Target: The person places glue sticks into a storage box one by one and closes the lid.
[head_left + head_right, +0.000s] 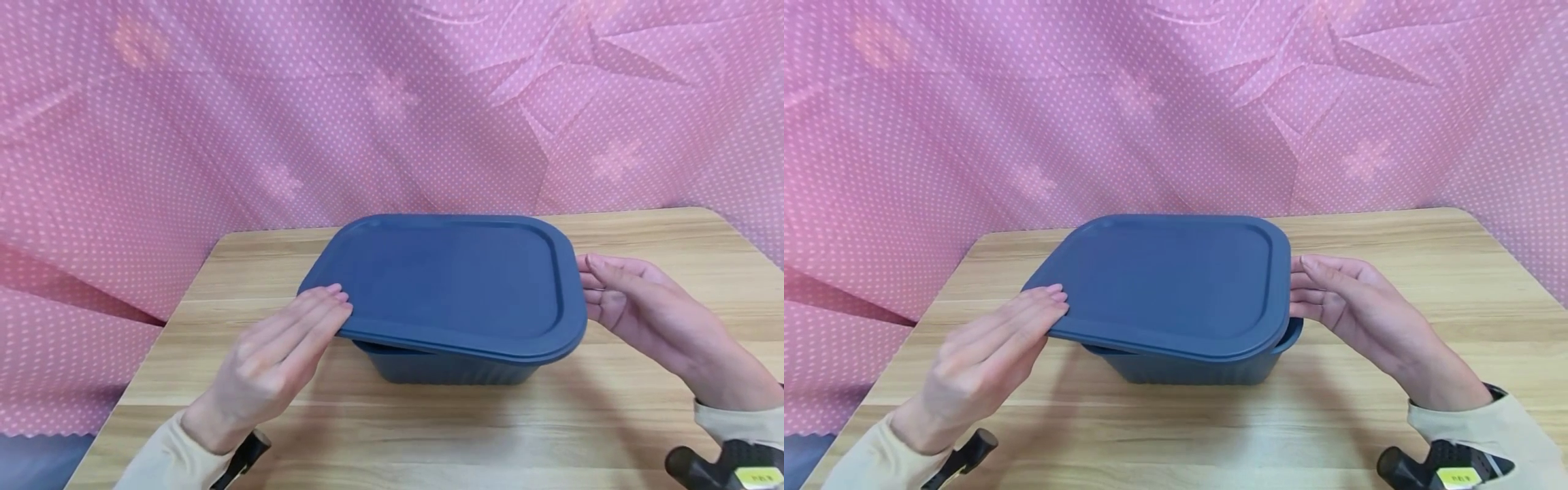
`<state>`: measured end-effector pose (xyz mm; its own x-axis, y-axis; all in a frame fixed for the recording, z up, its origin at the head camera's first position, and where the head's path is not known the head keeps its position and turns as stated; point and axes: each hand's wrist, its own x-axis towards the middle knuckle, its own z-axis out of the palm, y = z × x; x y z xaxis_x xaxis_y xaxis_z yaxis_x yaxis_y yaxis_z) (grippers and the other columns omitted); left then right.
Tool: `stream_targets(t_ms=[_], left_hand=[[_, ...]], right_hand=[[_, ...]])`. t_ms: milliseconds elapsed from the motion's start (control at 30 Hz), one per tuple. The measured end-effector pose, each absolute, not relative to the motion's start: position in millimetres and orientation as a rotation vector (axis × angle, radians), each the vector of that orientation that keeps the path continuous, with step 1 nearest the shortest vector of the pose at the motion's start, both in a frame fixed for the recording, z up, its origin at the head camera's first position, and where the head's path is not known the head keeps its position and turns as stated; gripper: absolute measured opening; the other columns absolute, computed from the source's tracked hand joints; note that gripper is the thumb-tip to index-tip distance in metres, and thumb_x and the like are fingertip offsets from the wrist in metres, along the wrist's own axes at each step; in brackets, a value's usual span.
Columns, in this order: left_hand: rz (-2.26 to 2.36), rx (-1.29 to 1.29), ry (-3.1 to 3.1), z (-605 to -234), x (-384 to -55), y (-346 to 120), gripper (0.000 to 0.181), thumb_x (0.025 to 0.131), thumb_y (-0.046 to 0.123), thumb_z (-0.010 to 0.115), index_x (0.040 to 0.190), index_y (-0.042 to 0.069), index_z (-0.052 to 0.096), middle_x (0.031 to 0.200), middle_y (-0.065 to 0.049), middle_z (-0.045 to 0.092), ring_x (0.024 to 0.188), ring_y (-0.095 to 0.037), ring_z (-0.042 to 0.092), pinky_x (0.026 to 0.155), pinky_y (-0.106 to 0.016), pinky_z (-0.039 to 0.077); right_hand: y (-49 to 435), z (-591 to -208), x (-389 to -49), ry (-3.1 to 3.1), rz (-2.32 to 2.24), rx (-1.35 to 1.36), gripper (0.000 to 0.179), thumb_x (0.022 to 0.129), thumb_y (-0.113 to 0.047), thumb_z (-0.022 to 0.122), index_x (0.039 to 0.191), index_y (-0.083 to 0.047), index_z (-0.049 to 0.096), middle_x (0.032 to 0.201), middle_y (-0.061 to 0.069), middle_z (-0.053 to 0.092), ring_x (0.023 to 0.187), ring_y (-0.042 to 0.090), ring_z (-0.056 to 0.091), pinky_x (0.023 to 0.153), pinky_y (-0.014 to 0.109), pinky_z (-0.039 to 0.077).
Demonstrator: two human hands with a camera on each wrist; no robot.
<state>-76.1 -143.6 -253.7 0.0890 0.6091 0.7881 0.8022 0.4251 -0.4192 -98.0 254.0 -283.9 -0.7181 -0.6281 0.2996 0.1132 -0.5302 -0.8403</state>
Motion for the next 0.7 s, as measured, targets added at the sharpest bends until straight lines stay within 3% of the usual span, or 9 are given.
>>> stream_targets(t_ms=[233,467,600,700], left_hand=[[-0.149,-1.28,-1.611,-254.9,-78.2,-142.2,0.022,0.097,-0.006,0.046,0.102,-0.012,0.066,0.102,-0.023,0.069,0.091,-0.034,0.069,0.08,-0.04,0.057],[-0.101,-1.279,-1.623,-253.9,-78.8,-137.7,0.022,0.098,-0.006,0.045,0.103,-0.012,0.066,0.104,-0.023,0.069,0.095,-0.033,0.068,0.084,-0.039,0.055],[-0.216,-1.216,-1.778,-255.9,-80.8,-141.0,0.024,0.098,-0.004,0.044,0.109,-0.011,0.065,0.109,-0.023,0.067,0.101,-0.035,0.066,0.093,-0.039,0.051],[-0.419,-1.051,-1.976,-255.7,-87.5,-150.2,0.027,0.09,-0.005,0.056,0.116,-0.009,0.063,0.114,-0.022,0.066,0.104,-0.034,0.065,0.097,-0.032,0.048]], right_hand=[[251.8,-281.8,-97.9,1.207,-2.246,-0.778,0.051,0.106,-0.005,0.012,0.126,0.009,0.057,0.119,0.016,0.064,0.11,0.023,0.062,0.094,0.034,0.051],[253.0,-282.1,-96.4,1.356,-2.213,-0.695,0.048,0.104,0.003,0.019,0.109,0.006,0.066,0.094,0.008,0.069,0.083,0.015,0.067,0.078,0.027,0.055],[252.0,-283.2,-97.5,1.339,-2.234,-0.678,0.045,0.102,0.006,0.021,0.11,0.007,0.066,0.098,0.01,0.07,0.088,0.016,0.068,0.079,0.029,0.056],[252.8,-283.8,-98.5,1.354,-2.246,-0.664,0.045,0.102,0.006,0.023,0.109,0.006,0.067,0.097,0.01,0.07,0.087,0.016,0.068,0.078,0.028,0.056]])
